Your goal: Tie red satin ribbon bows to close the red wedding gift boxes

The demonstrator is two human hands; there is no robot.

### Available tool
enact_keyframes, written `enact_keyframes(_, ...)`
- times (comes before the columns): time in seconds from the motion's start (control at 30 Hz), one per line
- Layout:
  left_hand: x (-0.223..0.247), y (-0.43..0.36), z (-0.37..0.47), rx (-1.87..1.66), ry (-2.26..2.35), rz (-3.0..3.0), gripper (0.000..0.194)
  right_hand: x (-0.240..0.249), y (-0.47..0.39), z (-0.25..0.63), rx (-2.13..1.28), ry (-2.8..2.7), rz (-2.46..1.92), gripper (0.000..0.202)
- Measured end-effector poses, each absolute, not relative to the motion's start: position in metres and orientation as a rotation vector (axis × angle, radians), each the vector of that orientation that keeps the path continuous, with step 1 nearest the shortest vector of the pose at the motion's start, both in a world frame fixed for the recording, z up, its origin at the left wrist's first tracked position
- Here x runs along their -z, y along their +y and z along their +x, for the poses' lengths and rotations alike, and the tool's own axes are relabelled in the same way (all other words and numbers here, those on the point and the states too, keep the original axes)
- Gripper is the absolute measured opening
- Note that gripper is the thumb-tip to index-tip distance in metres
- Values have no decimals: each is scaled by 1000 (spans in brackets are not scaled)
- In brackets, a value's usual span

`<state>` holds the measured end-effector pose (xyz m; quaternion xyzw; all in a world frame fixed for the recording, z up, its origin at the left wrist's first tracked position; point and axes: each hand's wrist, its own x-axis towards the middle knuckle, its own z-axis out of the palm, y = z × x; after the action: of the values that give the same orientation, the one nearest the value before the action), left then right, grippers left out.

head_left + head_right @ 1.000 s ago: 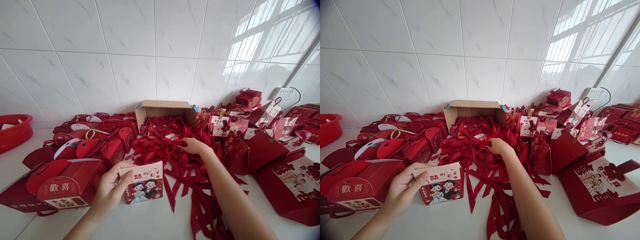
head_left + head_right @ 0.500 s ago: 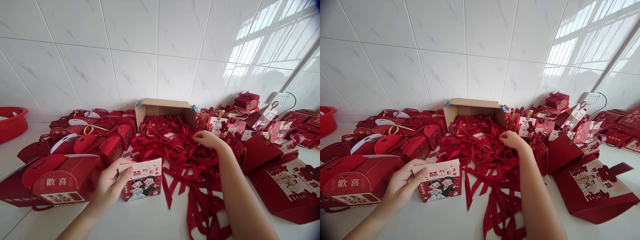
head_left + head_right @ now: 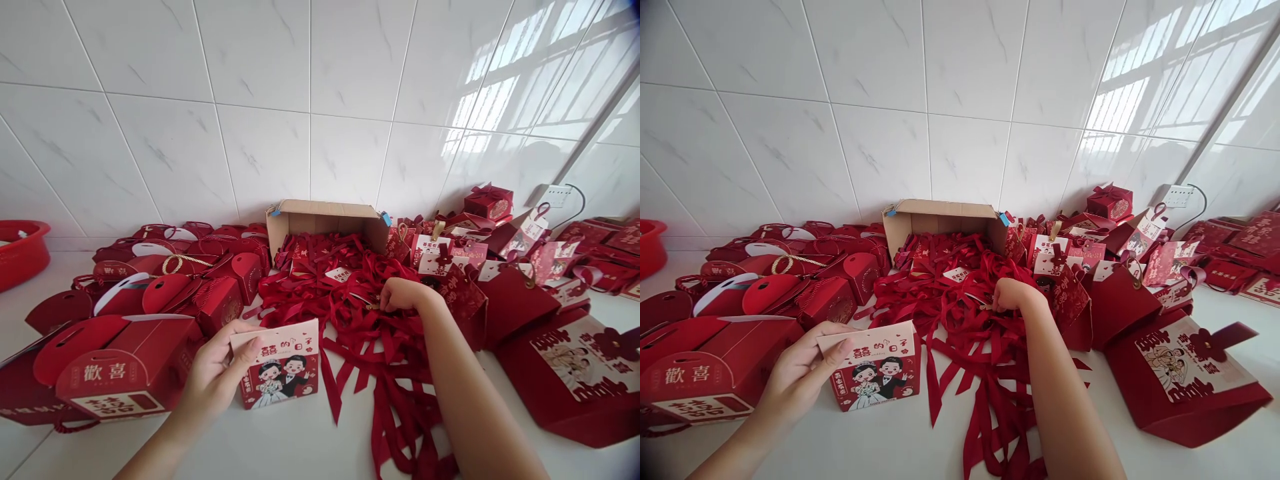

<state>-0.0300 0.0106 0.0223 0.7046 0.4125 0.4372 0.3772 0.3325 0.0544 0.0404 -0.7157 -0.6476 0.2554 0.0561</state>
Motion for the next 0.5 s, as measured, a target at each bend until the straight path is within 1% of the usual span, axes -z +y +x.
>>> enact_keyframes(0.17, -23, 13, -28, -1151, 1062, 1810, 31, -46, 52, 334, -789, -1939, -2281, 12)
enact_keyframes(0.27, -22, 13, -29, -1128, 1065, 1802, 32, -37, 57, 331, -731, -1879, -2353, 19)
enact_keyframes(0.43, -19, 13, -32, -1099, 1065, 1793, 31, -23, 66, 330, -480, -1758, -2419, 40)
enact_keyframes(0.5, -19, 14, -32, -1092, 1066, 1793, 32, -21, 67, 331, -436, -1739, -2423, 43)
